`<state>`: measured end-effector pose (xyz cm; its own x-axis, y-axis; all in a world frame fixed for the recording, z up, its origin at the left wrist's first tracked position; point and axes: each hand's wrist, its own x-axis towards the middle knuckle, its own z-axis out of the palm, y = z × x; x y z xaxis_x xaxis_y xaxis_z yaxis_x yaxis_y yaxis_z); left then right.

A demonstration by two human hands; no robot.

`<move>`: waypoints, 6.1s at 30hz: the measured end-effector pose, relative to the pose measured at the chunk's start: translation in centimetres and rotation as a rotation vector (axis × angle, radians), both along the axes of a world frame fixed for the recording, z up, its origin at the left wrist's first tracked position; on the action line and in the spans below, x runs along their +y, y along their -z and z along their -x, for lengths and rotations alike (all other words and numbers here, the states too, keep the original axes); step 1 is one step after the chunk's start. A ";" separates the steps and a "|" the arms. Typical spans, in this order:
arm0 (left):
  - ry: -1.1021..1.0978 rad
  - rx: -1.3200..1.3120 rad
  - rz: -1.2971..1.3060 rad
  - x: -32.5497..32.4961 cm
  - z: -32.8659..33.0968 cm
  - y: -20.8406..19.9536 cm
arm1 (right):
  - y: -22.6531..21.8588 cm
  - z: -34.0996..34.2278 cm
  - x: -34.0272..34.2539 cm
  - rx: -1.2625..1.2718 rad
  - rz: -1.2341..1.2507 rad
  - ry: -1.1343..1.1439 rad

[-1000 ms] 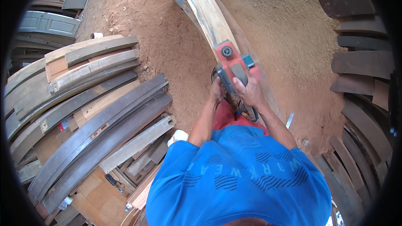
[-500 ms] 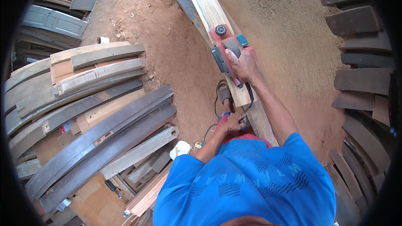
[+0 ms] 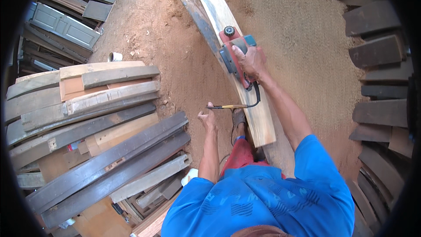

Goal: The person uses a handheld electric sander to smooth the surface of a long wooden plank. They repeatedly sand the plank, flip it over to sand the other side, and inspect the surface between passes.

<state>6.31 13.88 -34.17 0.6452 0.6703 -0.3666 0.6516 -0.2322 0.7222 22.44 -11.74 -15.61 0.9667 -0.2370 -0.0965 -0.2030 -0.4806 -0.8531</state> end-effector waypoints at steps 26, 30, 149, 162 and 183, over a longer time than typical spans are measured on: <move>1.235 -0.207 -0.464 -16.8 -22.0 -11.2 | 0.7 -32.5 -0.7 0.006 0.061 -0.035; 1.282 -0.119 -0.515 -17.2 -22.8 -10.9 | 1.5 -36.8 -0.6 -0.069 0.086 -0.011; 0.074 0.018 0.761 -9.0 -14.7 -4.4 | -1.9 -15.7 2.9 0.100 -0.086 -0.038; 0.635 0.061 -0.006 -15.0 -23.3 -8.9 | -0.3 -30.9 2.7 0.038 -0.017 -0.055; 0.682 0.124 -0.077 -14.9 -22.3 -7.9 | -0.9 -53.2 2.9 -0.130 -0.143 -0.073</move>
